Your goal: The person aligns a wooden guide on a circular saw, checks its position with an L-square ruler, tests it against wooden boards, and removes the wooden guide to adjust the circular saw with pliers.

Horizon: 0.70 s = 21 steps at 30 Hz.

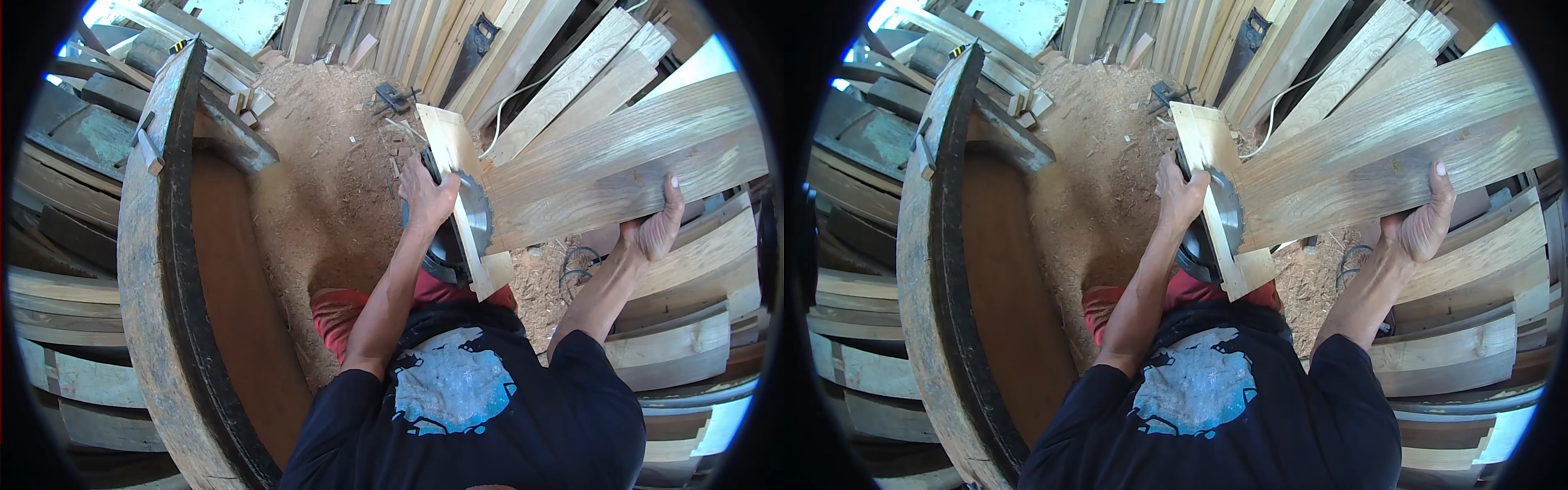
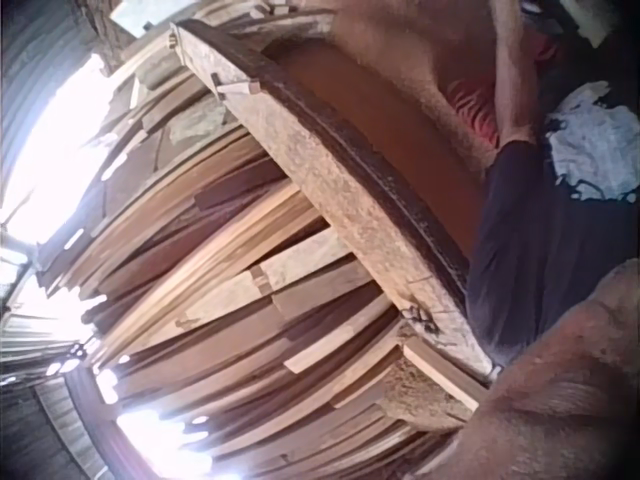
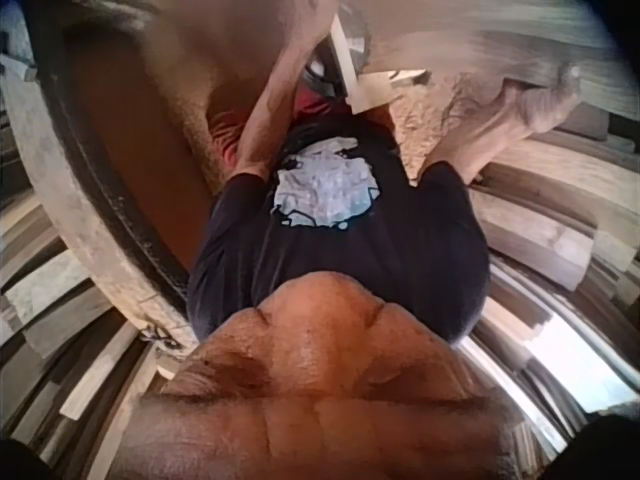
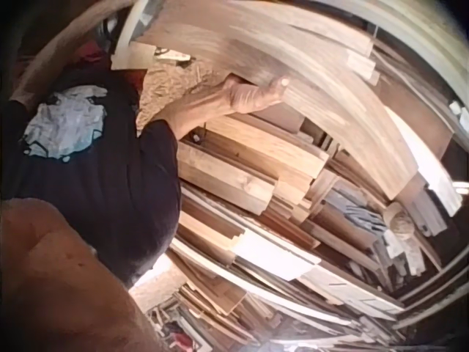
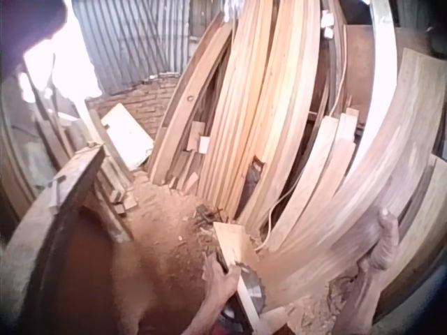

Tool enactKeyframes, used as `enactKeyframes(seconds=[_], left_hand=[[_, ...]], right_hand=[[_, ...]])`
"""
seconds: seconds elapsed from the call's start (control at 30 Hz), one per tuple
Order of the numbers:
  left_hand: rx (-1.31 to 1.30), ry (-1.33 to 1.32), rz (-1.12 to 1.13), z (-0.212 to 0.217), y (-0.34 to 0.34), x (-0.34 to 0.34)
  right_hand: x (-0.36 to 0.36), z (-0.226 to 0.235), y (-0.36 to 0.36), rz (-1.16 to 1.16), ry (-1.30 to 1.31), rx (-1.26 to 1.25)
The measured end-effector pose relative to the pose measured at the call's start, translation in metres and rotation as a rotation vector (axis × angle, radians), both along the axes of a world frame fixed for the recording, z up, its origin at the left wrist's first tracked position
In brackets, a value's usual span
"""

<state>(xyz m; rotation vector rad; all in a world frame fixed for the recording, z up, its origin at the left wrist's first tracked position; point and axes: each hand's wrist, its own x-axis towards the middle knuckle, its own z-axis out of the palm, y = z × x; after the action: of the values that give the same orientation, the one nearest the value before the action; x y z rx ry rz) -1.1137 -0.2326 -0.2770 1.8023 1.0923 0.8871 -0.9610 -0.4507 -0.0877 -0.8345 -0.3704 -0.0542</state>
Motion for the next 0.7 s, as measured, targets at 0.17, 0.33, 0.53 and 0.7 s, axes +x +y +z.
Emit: enactKeyframes(seconds=[0.17, 0.33, 0.53, 0.7], left_hand=[[-0.045, -0.034, -0.025, 0.007, -0.001, -0.002], [-0.059, 0.005, -0.047, 0.009, 0.000, -0.005], [-0.018, -0.024, -0.068, 0.008, -0.006, -0.005], [-0.012, -0.063, -0.064, 0.011, -0.009, -0.003]], right_hand=[[0.000, -0.001, -0.001, -0.012, 0.002, 0.011], [0.005, -0.003, -0.004, -0.019, 0.001, 0.013], [0.021, 0.003, -0.013, -0.056, -0.039, -0.014], [0.016, 0.001, -0.016, -0.022, -0.050, -0.027]])
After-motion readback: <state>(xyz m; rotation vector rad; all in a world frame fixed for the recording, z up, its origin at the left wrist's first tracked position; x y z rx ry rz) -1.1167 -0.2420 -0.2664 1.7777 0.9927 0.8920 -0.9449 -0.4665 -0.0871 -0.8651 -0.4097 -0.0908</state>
